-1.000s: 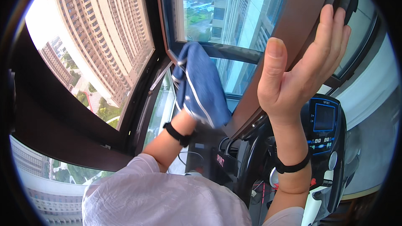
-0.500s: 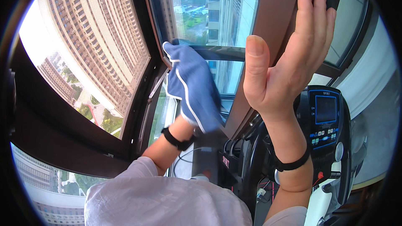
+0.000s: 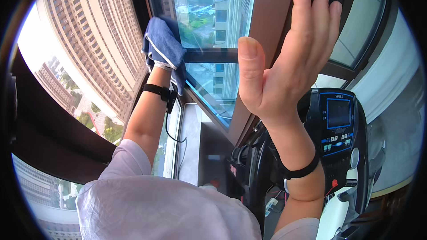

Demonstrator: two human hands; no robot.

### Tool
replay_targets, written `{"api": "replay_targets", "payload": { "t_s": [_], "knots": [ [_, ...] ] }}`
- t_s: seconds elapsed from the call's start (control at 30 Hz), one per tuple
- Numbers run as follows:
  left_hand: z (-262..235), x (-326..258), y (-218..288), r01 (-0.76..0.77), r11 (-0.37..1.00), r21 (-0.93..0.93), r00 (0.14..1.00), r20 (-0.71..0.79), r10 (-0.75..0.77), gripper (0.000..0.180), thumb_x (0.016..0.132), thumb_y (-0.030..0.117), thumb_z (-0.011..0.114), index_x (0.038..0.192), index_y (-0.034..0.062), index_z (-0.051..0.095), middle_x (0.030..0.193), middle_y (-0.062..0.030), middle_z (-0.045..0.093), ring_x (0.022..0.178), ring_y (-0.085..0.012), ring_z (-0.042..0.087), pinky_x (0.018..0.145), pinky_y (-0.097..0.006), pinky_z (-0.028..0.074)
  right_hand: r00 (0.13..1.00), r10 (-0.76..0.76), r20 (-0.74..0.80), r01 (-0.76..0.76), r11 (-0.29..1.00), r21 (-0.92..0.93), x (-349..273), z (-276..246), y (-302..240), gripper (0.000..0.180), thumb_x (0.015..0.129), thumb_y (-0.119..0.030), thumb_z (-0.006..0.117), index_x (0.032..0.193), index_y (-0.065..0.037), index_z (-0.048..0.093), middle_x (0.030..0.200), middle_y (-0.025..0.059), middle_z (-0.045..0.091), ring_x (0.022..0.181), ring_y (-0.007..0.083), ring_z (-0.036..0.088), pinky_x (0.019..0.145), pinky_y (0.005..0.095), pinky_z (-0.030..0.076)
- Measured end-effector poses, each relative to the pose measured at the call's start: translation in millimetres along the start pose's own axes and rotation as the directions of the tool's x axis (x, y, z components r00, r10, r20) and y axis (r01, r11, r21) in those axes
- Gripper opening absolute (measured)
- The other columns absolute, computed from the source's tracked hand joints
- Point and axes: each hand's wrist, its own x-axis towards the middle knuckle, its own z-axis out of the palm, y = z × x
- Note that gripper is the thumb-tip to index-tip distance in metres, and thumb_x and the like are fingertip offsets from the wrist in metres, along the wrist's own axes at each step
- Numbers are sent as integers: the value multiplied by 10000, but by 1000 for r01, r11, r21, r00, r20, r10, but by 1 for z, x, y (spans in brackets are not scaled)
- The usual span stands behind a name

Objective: The person wipes the glass panels, tracks, and frames of an open balcony window with a blue cloth, handling the surfaces sequentially.

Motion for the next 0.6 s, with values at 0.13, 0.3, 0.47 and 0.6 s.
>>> {"api": "replay_targets", "payload": {
  "t_s": [0.13, 0.3, 0.47, 0.6],
  "knots": [
    [-24, -57, 12, -63, 977, -203, 991, -129, 37, 606, 887, 244, 543, 1397, 10, 312, 1344, -158, 422, 1244, -306, 404, 1080, -370, 295, 999, 42, -23, -42, 999, 25, 7, 3, -7, 594, 962, -393, 363, 1401, 6, 334, 1448, 202, 342, 1373, 382, 252, 1120, 480, 182],
    [-2, -164, 67, -439, 830, -343, 880, -350, 321, 614, 874, 215, 570, 1398, 3, 332, 1358, -156, 423, 1254, -304, 405, 1087, -384, 283, 998, 54, 11, -54, 999, -3, 5, -1, -6, 599, 967, -401, 345, 1405, 7, 328, 1455, 204, 333, 1378, 384, 242, 1121, 483, 179],
    [-24, -170, 92, -627, 609, -486, 779, -402, 481, 623, 860, 187, 596, 1400, -4, 351, 1372, -154, 424, 1264, -302, 407, 1095, -399, 272, 983, 116, 141, -111, 993, -39, -1, -18, -7, 674, 966, -463, 267, 1416, 38, 288, 1457, 245, 302, 1384, 407, 211, 1125, 501, 146],
    [-65, -74, 101, -710, 440, -550, 704, -579, 412, 598, 892, 157, 576, 1420, 14, 334, 1384, -132, 421, 1242, -278, 439, 1088, -396, 303, 978, 146, 147, -145, 989, -12, -6, -22, -10, 746, 953, -525, 253, 1403, 68, 298, 1457, 283, 275, 1378, 438, 204, 1112, 526, 151]
  ]
}}
